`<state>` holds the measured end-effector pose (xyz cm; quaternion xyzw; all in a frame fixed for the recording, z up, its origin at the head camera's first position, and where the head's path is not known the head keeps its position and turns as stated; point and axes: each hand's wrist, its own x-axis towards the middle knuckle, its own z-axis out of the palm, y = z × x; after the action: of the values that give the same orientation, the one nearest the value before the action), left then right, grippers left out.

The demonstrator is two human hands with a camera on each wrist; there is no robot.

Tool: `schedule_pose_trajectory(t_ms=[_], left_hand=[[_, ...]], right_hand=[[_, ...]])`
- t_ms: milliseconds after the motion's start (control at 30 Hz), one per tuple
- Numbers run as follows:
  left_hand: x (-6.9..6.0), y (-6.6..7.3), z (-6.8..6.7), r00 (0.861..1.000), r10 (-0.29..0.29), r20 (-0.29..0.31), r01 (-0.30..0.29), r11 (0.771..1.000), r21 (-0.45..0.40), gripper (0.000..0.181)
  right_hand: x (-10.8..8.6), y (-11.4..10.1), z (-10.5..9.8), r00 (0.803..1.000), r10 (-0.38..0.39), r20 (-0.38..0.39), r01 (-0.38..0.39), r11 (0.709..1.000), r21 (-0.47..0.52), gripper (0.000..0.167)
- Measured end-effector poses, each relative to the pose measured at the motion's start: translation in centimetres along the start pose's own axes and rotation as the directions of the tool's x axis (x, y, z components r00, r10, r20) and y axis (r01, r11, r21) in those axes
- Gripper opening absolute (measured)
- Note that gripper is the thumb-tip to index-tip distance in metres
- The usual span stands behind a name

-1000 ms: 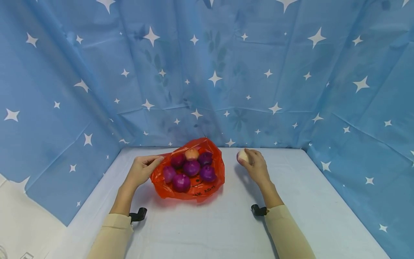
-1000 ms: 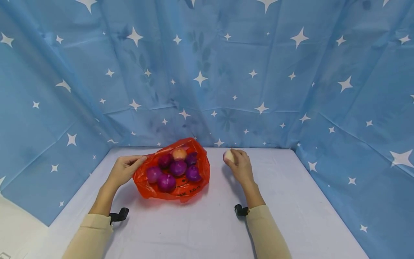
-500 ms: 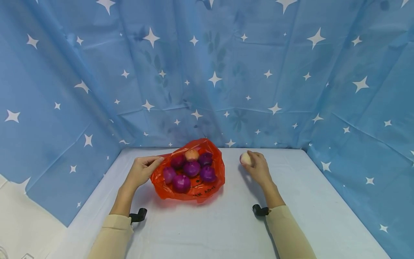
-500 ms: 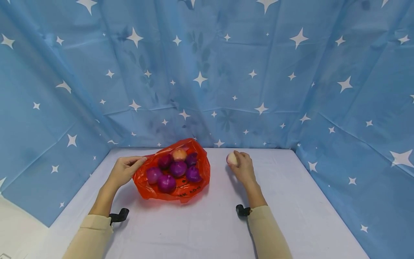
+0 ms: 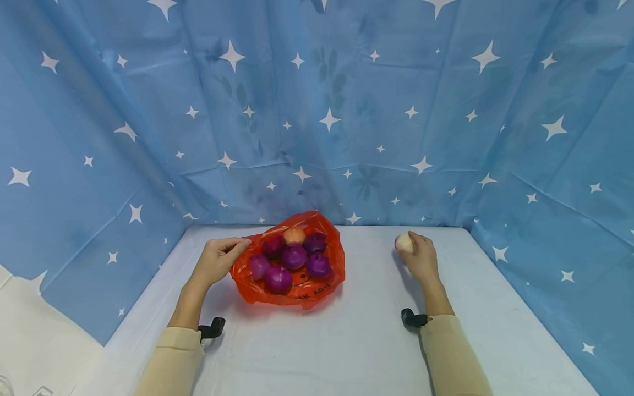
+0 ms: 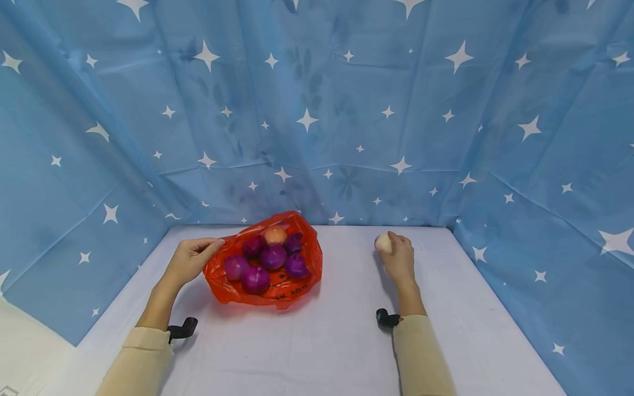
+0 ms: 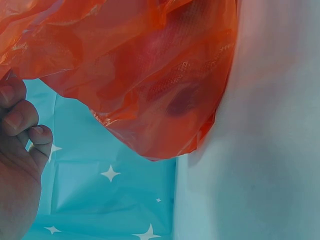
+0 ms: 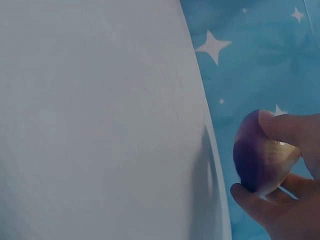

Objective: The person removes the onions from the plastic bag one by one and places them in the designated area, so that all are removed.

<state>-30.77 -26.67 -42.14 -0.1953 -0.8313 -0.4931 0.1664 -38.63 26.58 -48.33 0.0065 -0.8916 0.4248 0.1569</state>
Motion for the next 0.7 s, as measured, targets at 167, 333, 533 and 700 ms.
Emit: schedule_pose_trajectory(t_ms=[167,333,533,700], left_hand=[[-0.4,2.2,-0.1,1.0,-0.005,-0.001,0.005,1.0,0.004,0.022],[-0.5,2.6,-0.2,1.0,-0.003,-0.006,0.003,1.0,0.01,0.021],[-0.4,2.4,-0.2,1.0,0.0,-0.009,0.0,1.0,0.003,0.021],[-0.4,2.3,-0.2,1.0,0.0,-0.011,0.0,1.0,-0.002,0.021]], right_hand=[[0.2,1.2,-1.0,0.998,0.058,-0.027,-0.058,0.998,-0.017,0.066],[0.3,1.9,-1.8,0.995,0.083,-0.057,-0.085,0.996,-0.029,0.066],[0.2,2.4,-2.5,0.989,0.122,-0.084,-0.125,0.992,-0.032,0.067],[0.2,3.3,-2.8,0.983,0.147,-0.105,-0.154,0.987,-0.056,0.066]])
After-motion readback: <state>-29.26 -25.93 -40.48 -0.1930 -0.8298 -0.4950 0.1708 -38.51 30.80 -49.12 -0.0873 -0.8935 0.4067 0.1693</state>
